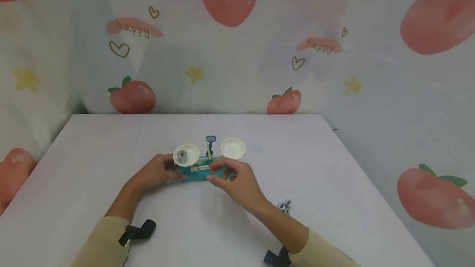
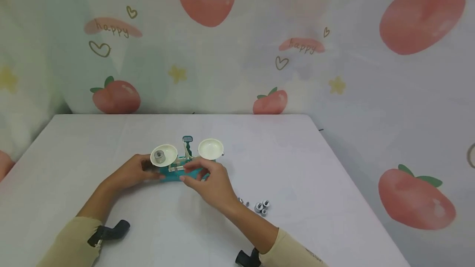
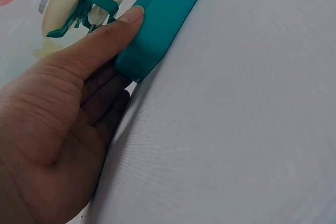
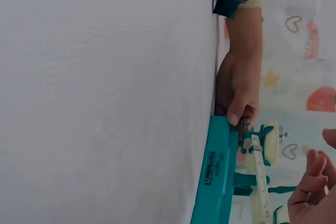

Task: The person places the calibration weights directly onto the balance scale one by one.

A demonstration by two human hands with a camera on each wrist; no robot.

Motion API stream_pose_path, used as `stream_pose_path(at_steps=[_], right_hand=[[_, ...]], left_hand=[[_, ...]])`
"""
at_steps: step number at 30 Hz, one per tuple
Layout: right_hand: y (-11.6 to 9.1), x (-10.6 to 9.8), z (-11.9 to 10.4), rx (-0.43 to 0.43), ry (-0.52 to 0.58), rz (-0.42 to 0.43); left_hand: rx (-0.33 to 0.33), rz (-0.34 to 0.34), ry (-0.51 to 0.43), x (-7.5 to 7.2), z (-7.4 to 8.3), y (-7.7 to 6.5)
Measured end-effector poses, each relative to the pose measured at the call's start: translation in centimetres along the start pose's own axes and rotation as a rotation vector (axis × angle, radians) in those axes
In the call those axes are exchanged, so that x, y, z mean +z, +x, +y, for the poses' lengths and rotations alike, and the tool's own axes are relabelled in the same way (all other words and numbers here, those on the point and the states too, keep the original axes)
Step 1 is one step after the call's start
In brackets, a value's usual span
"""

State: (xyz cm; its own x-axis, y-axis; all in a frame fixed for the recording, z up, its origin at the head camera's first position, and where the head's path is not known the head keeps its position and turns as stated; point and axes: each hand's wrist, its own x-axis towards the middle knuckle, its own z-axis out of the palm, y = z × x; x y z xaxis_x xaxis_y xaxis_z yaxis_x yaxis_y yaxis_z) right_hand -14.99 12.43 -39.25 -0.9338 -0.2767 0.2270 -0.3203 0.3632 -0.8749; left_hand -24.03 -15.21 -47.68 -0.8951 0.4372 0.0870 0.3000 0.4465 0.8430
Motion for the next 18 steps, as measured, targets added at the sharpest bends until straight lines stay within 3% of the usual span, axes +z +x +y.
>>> stream_pose_path(at_steps=[18], right_hand=[[-3.1,-7.5,2.4,0.167,-0.222,-0.053]], left_hand=[[-0.017,-0.004,-0.011,0.1,0.2,-0.1]])
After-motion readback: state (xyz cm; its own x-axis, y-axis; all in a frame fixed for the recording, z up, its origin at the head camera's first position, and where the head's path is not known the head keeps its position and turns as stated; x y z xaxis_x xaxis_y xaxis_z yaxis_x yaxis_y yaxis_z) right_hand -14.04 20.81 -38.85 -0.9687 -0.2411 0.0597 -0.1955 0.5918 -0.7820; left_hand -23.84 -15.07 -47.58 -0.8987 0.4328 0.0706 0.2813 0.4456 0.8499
